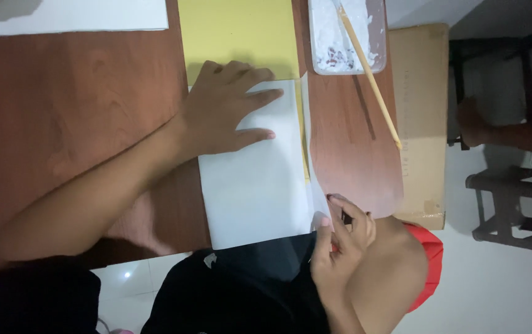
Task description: A person is manually assembling a paper bag by folding paper and applying glue with a brush.
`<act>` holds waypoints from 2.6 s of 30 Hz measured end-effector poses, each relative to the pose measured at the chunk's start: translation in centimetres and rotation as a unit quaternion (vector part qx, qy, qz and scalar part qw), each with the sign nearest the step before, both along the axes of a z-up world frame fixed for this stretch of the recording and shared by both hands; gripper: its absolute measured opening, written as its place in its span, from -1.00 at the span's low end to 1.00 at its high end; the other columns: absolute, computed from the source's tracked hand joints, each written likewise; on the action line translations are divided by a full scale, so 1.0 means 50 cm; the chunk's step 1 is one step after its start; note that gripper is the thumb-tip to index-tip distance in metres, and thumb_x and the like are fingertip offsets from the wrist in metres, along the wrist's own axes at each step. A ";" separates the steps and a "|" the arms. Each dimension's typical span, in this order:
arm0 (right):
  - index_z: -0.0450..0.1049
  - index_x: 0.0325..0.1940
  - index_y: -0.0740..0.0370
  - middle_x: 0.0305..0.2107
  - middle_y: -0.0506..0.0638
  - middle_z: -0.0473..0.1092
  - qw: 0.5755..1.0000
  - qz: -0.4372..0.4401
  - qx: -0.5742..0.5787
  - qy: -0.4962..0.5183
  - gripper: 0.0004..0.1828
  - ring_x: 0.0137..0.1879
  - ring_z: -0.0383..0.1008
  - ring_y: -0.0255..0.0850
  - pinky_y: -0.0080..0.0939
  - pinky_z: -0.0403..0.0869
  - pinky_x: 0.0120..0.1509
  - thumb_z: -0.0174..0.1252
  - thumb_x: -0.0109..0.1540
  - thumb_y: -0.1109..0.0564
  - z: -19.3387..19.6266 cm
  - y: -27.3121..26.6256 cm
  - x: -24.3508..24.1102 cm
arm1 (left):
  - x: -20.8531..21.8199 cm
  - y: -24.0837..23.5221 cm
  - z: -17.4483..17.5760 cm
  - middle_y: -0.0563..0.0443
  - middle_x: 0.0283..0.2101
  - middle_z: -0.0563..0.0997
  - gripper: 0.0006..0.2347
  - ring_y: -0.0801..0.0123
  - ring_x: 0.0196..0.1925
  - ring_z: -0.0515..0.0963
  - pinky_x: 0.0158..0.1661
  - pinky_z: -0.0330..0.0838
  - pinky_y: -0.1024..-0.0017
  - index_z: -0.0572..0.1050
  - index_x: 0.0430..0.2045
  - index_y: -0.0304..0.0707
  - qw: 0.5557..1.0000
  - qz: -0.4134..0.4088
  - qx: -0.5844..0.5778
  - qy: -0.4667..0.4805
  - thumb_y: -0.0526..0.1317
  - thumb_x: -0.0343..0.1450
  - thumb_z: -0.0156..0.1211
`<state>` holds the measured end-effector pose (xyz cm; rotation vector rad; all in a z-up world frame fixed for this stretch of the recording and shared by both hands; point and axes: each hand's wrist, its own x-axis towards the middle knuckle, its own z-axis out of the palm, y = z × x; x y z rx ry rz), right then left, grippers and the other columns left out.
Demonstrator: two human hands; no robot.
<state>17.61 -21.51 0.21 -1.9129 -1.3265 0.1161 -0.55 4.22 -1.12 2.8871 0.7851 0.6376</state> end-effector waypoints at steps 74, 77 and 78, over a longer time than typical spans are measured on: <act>0.27 0.40 0.27 0.38 0.22 0.21 0.797 0.526 -0.031 -0.294 -0.35 0.51 0.21 0.14 0.32 0.11 0.56 0.09 0.37 -0.20 0.099 0.092 0.021 | 0.008 0.027 -0.004 -0.04 0.44 0.29 -0.68 -0.05 0.46 0.28 0.29 0.05 -0.26 0.53 0.19 0.06 0.997 -0.066 0.042 0.027 0.01 0.57 0.12; 0.14 0.55 0.17 0.50 0.12 0.06 0.774 0.517 -0.030 -0.365 -0.14 0.60 0.05 0.06 0.19 0.10 0.60 -0.19 0.40 -0.48 0.084 0.125 -0.052 | 0.005 0.023 0.007 -0.05 0.44 0.31 -0.69 -0.04 0.46 0.29 0.30 0.04 -0.26 0.54 0.18 0.04 0.997 -0.066 0.027 0.022 0.01 0.58 0.07; 0.17 0.54 0.14 0.50 0.11 0.06 0.777 0.515 -0.036 -0.360 -0.07 0.60 0.03 0.09 0.22 0.14 0.58 -0.29 0.35 -0.56 0.077 0.134 -0.073 | 0.006 0.021 0.010 -0.06 0.45 0.31 -0.69 -0.06 0.46 0.29 0.30 0.04 -0.28 0.54 0.17 0.02 0.997 -0.072 0.009 0.013 -0.01 0.58 0.06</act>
